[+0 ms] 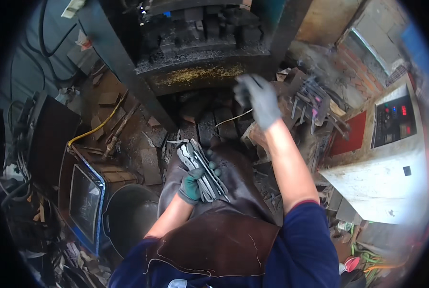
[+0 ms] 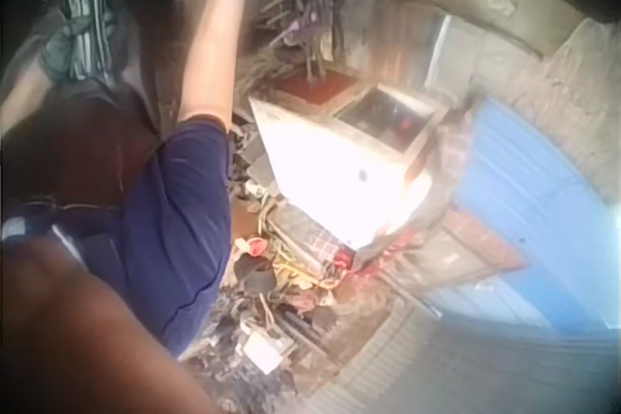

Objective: The person gathers metal parts from a basin, then repeatedly takes heated metal pieces from a heating unit, presses them in a press machine, cools them in a water container, and pairs them with the metal parts in hand.

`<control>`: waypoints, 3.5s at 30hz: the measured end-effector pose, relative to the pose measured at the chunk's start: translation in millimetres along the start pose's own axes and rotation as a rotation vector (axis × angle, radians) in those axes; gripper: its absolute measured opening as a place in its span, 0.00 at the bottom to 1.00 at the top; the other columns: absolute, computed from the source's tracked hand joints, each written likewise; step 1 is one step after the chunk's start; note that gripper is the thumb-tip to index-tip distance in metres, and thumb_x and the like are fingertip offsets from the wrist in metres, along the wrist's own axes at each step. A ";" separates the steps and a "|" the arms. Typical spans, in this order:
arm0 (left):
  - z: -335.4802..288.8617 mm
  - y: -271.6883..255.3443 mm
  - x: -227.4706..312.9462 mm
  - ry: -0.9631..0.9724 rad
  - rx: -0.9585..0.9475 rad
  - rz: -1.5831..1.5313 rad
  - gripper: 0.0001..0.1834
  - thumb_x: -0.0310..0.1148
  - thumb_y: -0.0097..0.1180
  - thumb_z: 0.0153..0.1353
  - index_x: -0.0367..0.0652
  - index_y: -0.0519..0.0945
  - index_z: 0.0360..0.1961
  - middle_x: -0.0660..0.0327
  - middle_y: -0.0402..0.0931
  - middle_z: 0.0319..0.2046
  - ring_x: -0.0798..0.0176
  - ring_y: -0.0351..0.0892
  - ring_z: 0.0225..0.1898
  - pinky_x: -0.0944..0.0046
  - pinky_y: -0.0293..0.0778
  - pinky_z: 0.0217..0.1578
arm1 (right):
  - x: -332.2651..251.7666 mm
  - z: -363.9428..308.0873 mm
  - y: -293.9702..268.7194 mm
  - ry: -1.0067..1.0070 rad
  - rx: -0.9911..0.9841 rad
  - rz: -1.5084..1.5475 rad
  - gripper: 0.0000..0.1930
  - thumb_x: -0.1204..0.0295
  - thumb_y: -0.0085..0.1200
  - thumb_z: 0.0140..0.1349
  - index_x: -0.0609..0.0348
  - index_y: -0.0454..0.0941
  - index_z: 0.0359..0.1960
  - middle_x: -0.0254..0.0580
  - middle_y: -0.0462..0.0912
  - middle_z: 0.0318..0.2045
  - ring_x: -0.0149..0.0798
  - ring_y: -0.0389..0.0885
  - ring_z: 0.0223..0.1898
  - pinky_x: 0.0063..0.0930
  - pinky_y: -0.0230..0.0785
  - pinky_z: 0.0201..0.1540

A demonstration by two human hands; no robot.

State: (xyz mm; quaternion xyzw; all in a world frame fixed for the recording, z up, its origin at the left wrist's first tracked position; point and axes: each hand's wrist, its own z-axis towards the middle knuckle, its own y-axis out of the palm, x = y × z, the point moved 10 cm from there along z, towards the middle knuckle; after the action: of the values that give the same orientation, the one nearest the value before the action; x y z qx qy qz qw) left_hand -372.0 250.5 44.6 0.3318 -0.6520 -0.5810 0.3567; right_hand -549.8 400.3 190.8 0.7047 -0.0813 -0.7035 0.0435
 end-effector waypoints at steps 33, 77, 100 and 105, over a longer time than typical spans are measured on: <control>-20.3 3.4 -18.4 -0.116 -0.035 0.109 0.35 0.32 0.62 0.53 0.52 0.63 0.62 0.63 0.72 0.40 0.58 0.75 0.42 0.51 0.73 0.49 | 113.9 -108.1 -273.7 0.280 0.877 0.180 0.21 0.51 0.41 0.68 0.52 0.76 0.28 0.27 0.70 0.15 0.25 0.62 0.12 0.17 0.51 0.14; -18.9 4.0 -11.9 -0.202 -0.113 0.032 0.20 0.27 0.56 0.54 0.35 0.73 0.49 0.54 0.77 0.43 0.50 0.78 0.47 0.53 0.78 0.44 | 59.0 -120.7 105.9 -0.074 -0.525 -1.360 0.25 0.47 0.57 0.52 0.59 0.79 0.35 0.52 0.81 0.27 0.54 0.81 0.32 0.39 0.72 0.35; -14.6 3.3 -24.3 -0.181 -0.040 0.063 0.29 0.34 0.59 0.54 0.48 0.67 0.59 0.62 0.73 0.49 0.51 0.72 0.51 0.48 0.73 0.50 | 93.1 -164.1 -209.7 0.150 0.526 0.500 0.14 0.73 0.46 0.67 0.67 0.70 0.51 0.45 0.81 0.41 0.31 0.82 0.35 0.19 0.76 0.32; -14.4 -2.5 -19.5 -0.090 -0.008 0.126 0.28 0.34 0.59 0.54 0.49 0.68 0.57 0.64 0.72 0.49 0.52 0.72 0.51 0.47 0.74 0.50 | 121.6 -133.8 -230.7 0.134 0.566 0.487 0.13 0.73 0.45 0.67 0.68 0.71 0.49 0.46 0.80 0.42 0.33 0.81 0.36 0.22 0.77 0.33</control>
State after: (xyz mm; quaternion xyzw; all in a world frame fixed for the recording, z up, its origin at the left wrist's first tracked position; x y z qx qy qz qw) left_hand -349.4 259.2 41.6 0.2624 -0.6844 -0.5745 0.3644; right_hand -404.2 598.6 31.5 0.6934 -0.4345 -0.5745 0.0181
